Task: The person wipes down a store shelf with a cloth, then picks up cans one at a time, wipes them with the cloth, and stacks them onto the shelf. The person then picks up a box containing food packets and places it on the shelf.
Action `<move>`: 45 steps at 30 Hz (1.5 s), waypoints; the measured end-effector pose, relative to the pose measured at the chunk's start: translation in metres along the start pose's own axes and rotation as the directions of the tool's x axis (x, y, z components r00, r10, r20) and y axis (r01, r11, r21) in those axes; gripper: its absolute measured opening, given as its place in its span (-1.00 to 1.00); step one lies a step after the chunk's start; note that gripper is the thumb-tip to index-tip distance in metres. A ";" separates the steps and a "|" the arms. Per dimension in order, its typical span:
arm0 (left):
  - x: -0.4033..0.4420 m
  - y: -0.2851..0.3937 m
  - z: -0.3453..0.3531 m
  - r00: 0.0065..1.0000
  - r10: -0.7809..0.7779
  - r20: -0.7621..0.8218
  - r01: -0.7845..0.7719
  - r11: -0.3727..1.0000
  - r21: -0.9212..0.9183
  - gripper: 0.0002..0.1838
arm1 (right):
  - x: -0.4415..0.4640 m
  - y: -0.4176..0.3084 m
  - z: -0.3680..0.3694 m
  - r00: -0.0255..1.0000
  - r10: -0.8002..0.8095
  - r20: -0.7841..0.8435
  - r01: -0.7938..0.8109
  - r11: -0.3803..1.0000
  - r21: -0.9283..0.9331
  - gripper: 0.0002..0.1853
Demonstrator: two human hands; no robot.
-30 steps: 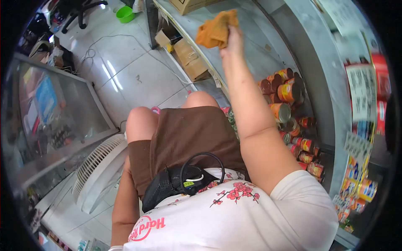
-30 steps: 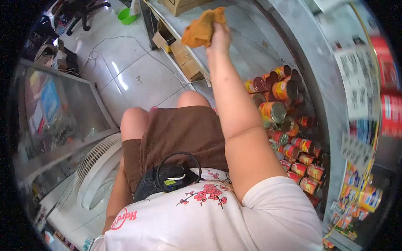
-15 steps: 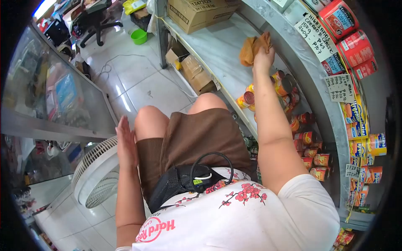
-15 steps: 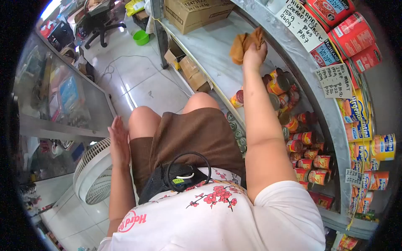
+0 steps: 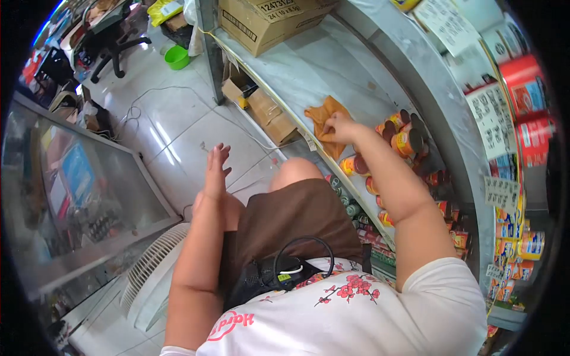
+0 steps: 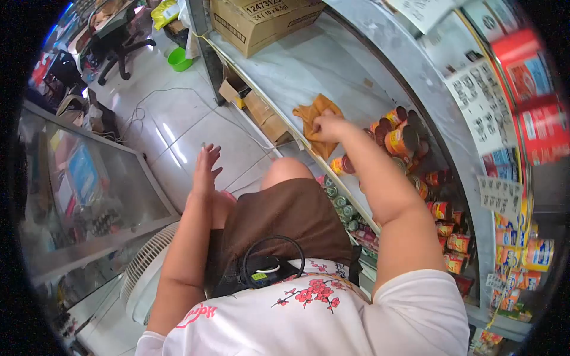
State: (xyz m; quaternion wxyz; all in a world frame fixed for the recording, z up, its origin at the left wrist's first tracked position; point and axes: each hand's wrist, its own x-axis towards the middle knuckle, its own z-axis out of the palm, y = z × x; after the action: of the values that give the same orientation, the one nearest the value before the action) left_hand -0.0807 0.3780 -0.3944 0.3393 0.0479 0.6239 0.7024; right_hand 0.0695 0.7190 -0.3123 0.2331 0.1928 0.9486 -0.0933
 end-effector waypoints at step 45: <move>0.058 -0.024 -0.026 0.933 -0.359 0.033 0.358 0.933 0.025 -0.40 | 0.117 0.180 -0.083 0.665 0.623 -0.412 -0.415 0.766 0.491 -0.51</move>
State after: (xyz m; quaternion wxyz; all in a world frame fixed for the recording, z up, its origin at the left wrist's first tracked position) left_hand -0.1277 0.3868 -0.4429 0.4728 -0.0504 0.6222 0.6219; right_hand 0.0140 0.9418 -0.3115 -0.0733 0.5167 0.8428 -0.1316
